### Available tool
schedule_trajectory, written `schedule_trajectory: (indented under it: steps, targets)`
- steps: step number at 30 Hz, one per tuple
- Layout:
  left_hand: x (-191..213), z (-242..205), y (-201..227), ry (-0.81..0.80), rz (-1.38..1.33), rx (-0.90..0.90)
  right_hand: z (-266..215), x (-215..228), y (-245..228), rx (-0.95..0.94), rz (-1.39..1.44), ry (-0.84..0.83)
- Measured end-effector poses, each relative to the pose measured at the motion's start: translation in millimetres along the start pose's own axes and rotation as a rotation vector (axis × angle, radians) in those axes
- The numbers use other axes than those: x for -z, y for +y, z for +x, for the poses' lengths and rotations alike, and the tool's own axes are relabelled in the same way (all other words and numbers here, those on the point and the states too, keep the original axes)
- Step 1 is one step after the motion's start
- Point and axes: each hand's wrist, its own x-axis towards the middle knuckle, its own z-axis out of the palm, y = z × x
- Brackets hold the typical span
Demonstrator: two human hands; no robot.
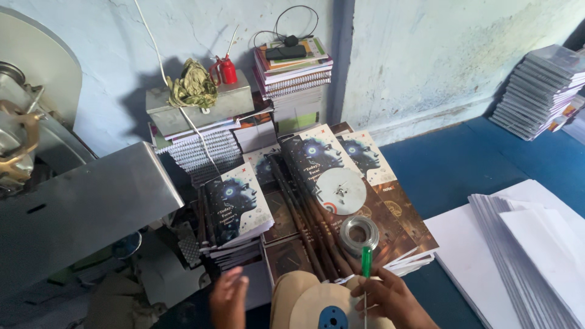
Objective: The person sits on the floor and assembles a wire spool by placing a blue plastic hub into a metal wire coil, then securing it with a screwdriver. The person then picks up a white circular disc and places it on top of the assembled spool.
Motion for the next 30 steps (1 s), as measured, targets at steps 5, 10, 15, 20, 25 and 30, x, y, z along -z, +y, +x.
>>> schedule_trajectory:
  steps: [5, 10, 15, 20, 25, 30]
  targets:
    - [-60.1, -29.2, -12.6, -0.296, -0.174, 0.031, 19.1, 18.0, -8.4, 0.093, 0.032, 0.003]
    - [-93.8, -49.1, -20.8, -0.461, -0.087, 0.074, 51.1, 41.8, -18.6, 0.14, -0.01, 0.065]
    - [-102.5, -47.9, -25.5, -0.481, 0.011, -0.135, 95.6, 70.0, -15.8, 0.142, -0.025, 0.178]
    - [-111.5, -49.5, -32.1, -0.472, 0.048, 0.042, 158.7, 103.8, 7.5, 0.152, -0.014, 0.223]
    - [-119.1, -51.9, -51.4, -0.347, 0.09, -0.199, 197.2, 116.6, 27.0, 0.124, -0.169, 0.371]
    - [-122.3, -53.9, -88.2, -0.464, 0.076, 0.019, 218.1, 100.2, 17.1, 0.042, -0.39, 0.555]
